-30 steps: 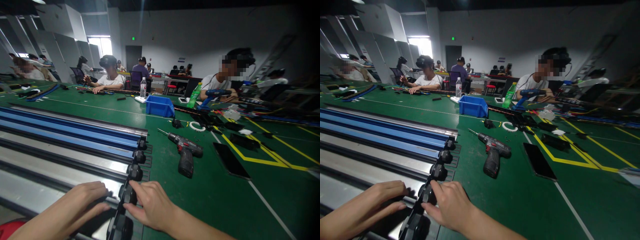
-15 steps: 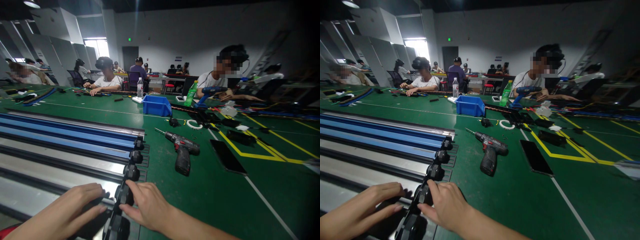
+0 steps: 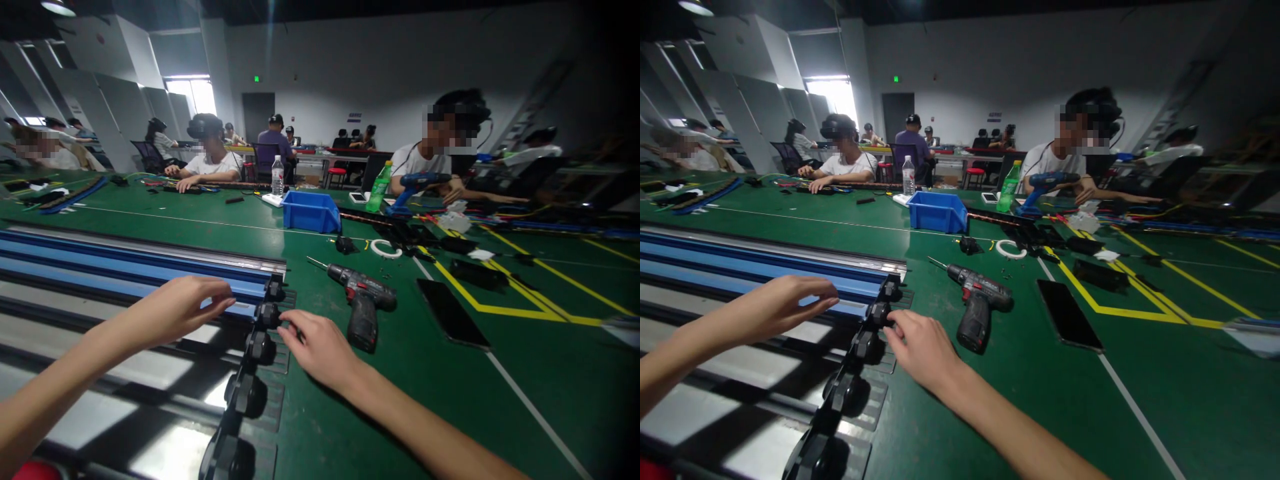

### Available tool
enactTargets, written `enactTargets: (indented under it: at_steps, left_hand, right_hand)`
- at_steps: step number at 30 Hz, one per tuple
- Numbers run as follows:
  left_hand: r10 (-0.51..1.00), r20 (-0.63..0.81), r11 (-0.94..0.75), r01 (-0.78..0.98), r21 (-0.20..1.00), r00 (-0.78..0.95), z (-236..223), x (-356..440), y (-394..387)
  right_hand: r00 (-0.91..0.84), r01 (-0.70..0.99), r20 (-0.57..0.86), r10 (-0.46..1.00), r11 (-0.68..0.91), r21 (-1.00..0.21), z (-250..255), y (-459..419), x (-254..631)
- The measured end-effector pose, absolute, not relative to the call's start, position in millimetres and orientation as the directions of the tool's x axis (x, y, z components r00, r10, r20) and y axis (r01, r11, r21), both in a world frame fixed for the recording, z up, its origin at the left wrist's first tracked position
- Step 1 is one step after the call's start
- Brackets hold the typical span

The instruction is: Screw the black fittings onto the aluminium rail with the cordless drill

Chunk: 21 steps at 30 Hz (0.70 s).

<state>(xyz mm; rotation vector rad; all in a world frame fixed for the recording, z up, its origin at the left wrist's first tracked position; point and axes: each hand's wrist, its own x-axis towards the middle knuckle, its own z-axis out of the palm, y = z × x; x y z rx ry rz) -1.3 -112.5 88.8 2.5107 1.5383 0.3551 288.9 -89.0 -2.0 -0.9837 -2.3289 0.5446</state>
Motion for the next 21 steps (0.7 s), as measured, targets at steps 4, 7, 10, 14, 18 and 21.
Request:
enactTargets:
  at_steps: [4, 7, 10, 14, 18, 21]
  left_hand:
    - [0.889, -0.159, -0.372, 0.88, 0.295, 0.429, 63.0, 3.2, -80.9]
    - [0.886, -0.177, -0.359, 0.875, 0.324, 0.429, 44.3, 8.0, -73.8]
    - [0.887, -0.158, -0.362, 0.867, 0.344, 0.433, 31.7, 10.4, -71.7]
    - [0.886, -0.148, -0.361, 0.855, 0.373, 0.439, 22.8, 11.2, -70.5]
    - [0.899, -0.125, -0.348, 0.858, 0.379, 0.42, 19.5, 13.4, -71.6]
    - [0.908, -0.119, -0.337, 0.867, 0.367, 0.403, 19.2, 14.7, -73.6]
  right_hand:
    - [-0.61, 0.538, 0.292, 0.737, 0.655, -0.53, -3.2, -64.5, 289.9]
    - [-0.641, 0.533, 0.278, 0.715, 0.676, -0.509, -8.2, -55.3, 281.3]
    - [-0.635, 0.542, 0.284, 0.719, 0.676, -0.499, -16.0, -50.7, 271.1]
    - [-0.619, 0.539, 0.296, 0.728, 0.667, -0.514, -26.6, -49.1, 263.2]
    - [-0.614, 0.518, 0.306, 0.727, 0.664, -0.539, -31.4, -49.6, 262.6]
    - [-0.614, 0.501, 0.304, 0.728, 0.657, -0.563, -32.3, -49.5, 263.8]
